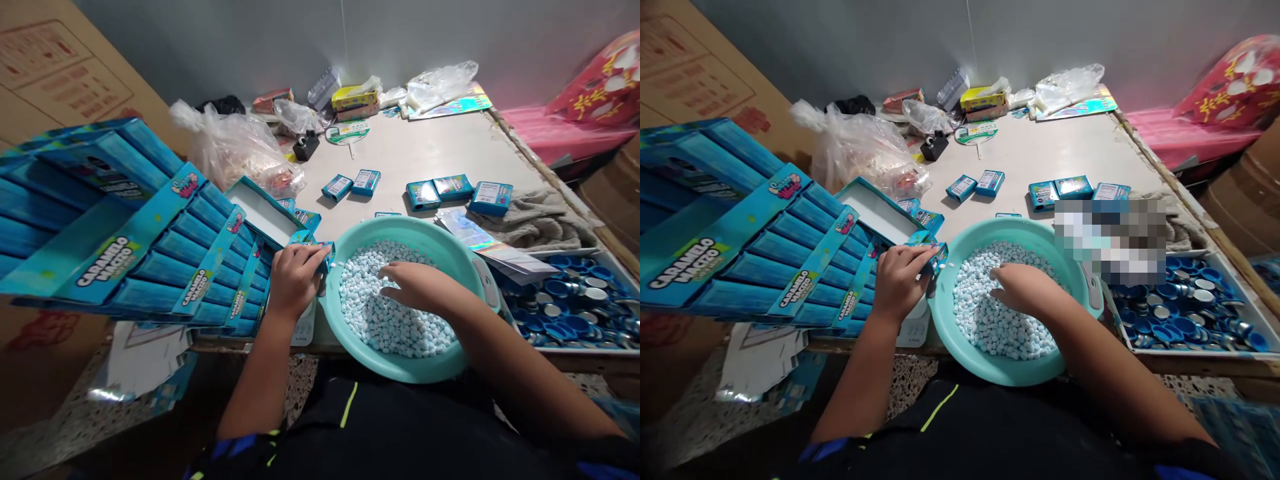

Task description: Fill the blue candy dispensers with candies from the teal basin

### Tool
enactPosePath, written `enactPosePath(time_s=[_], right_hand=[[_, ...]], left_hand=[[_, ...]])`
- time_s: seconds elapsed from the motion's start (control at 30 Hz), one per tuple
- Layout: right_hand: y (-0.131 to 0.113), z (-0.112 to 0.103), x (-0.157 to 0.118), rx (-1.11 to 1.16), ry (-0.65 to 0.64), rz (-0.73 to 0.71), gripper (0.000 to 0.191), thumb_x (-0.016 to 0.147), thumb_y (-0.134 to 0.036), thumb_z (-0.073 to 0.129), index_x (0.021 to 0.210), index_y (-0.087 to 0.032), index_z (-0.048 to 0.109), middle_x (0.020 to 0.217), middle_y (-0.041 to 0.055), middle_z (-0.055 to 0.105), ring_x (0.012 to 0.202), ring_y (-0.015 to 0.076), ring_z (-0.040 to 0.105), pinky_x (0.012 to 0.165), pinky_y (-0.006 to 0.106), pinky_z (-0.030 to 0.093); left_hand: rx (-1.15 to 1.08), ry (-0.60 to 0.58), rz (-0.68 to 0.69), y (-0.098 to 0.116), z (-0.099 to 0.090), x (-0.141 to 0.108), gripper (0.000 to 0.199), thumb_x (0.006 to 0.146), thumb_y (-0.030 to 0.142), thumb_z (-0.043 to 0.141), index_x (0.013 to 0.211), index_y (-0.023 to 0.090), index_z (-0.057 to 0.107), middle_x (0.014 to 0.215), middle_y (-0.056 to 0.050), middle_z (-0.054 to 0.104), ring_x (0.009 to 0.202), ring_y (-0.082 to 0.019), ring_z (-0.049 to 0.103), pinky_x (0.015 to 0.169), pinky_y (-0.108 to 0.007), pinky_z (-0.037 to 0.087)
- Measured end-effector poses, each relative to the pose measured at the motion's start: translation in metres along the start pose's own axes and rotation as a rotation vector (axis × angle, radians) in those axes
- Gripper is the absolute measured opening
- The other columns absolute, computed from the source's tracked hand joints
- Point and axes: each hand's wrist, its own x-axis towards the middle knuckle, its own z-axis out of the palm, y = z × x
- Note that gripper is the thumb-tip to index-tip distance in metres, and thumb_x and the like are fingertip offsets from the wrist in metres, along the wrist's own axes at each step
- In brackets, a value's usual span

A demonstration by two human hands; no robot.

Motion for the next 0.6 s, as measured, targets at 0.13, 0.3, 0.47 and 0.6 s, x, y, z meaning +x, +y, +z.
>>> enactPosePath(time_s=[0.13, 0.3, 0.47, 0.6], right_hand=[[-0.001, 0.000, -0.002, -0.008, 0.001, -0.019, 0.031, 0.098, -0.032, 0.058, 0.123, -0.017, 0.068, 0.118, 0.0133, 0.071, 0.104, 0.0311, 0.068, 0.080, 0.038, 0.053], [-0.001, 0.001, -0.002, -0.013, -0.019, -0.022, 0.034, 0.099, -0.033, 0.056, 0.127, -0.017, 0.066, 0.122, 0.0140, 0.070, 0.104, 0.0316, 0.069, 0.080, 0.040, 0.054], [0.002, 0.005, -0.003, -0.010, -0.043, -0.029, 0.035, 0.100, -0.034, 0.054, 0.129, -0.017, 0.065, 0.124, 0.0138, 0.070, 0.102, 0.0320, 0.069, 0.080, 0.041, 0.054], [0.012, 0.017, -0.002, -0.019, 0.005, -0.083, 0.036, 0.100, -0.041, 0.050, 0.126, -0.021, 0.066, 0.121, 0.0117, 0.071, 0.099, 0.0311, 0.070, 0.079, 0.041, 0.054]], left_hand=[[-0.192, 0.155, -0.261, -0.006, 0.010, -0.021, 0.036, 0.087, 0.022, 0.072, 0.122, 0.020, 0.066, 0.115, -0.009, 0.072, 0.107, -0.025, 0.065, 0.096, -0.040, 0.052], [-0.233, 0.298, -0.753, -0.015, 0.017, -0.069, 0.046, 0.076, 0.039, 0.082, 0.114, 0.017, 0.065, 0.107, -0.009, 0.072, 0.098, -0.025, 0.069, 0.088, -0.037, 0.056], [-0.351, 0.311, -1.003, -0.028, 0.013, -0.100, 0.060, 0.072, 0.038, 0.084, 0.121, 0.016, 0.057, 0.113, -0.012, 0.070, 0.101, -0.025, 0.070, 0.088, -0.038, 0.058], [-0.147, 0.373, -0.726, -0.008, 0.000, -0.101, 0.072, 0.079, 0.026, 0.082, 0.141, 0.017, 0.048, 0.141, -0.020, 0.059, 0.133, -0.030, 0.058, 0.109, -0.046, 0.050]])
